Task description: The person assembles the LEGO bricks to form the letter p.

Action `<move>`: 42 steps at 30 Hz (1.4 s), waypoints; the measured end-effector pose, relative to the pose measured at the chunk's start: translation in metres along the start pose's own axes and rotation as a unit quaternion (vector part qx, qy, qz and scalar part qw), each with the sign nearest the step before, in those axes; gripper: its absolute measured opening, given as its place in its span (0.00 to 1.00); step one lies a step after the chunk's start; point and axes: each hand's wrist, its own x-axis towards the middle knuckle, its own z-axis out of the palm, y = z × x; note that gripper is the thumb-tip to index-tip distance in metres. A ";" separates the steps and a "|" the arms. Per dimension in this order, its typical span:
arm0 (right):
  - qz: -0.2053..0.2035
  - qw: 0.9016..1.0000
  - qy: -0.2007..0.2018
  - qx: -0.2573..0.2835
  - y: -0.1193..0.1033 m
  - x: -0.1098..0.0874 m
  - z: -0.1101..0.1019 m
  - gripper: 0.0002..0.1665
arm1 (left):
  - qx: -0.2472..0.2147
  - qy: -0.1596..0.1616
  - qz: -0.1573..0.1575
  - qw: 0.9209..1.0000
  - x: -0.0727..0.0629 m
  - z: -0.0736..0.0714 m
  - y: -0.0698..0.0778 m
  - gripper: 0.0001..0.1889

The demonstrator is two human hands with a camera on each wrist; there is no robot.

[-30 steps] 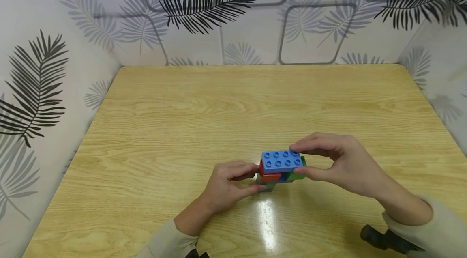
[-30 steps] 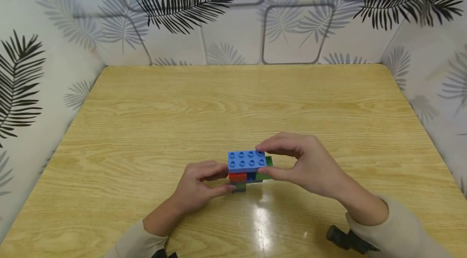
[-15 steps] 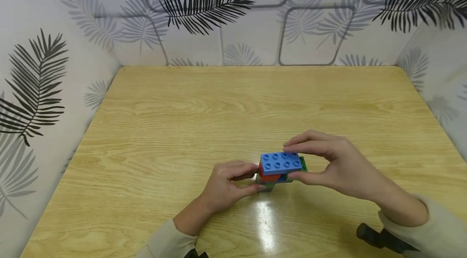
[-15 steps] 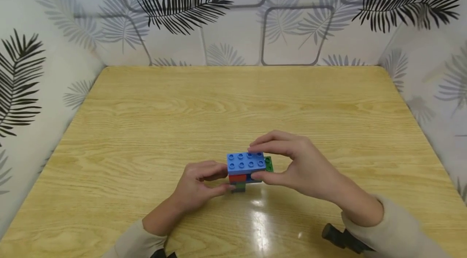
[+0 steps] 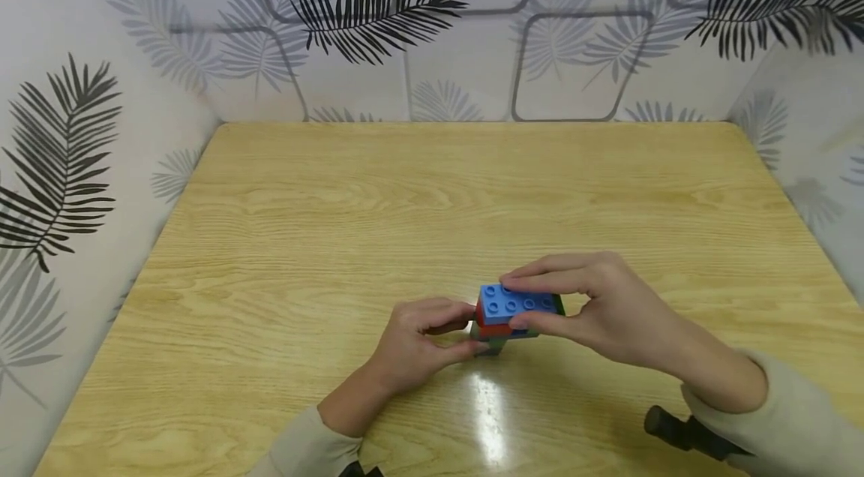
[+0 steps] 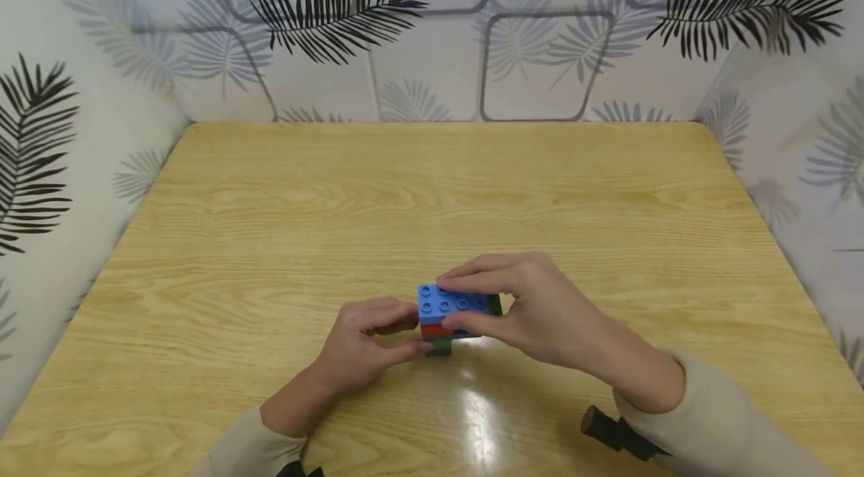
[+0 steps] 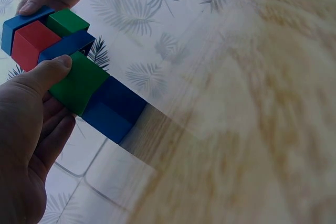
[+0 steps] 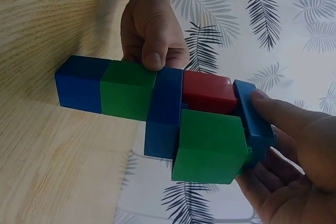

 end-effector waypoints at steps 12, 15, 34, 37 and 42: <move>0.018 0.999 0.005 -0.051 -0.008 0.002 0.003 0.24 | 0.003 0.000 -0.003 1.000 -0.002 -0.002 0.001 0.17; 0.016 0.998 0.006 -0.056 -0.009 0.000 0.004 0.24 | 0.010 -0.001 0.004 1.000 0.000 -0.002 0.001 0.17; 0.029 0.998 -0.045 -0.042 -0.006 0.000 0.001 0.22 | -0.001 -0.002 -0.005 1.000 -0.001 0.002 0.000 0.17; 0.037 0.997 -0.049 -0.055 -0.006 -0.001 0.002 0.23 | -0.006 -0.003 -0.015 1.000 -0.002 0.003 0.001 0.18; 0.014 0.997 -0.045 -0.061 -0.004 -0.003 0.004 0.25 | -0.008 -0.016 -0.039 0.999 0.003 0.000 0.009 0.17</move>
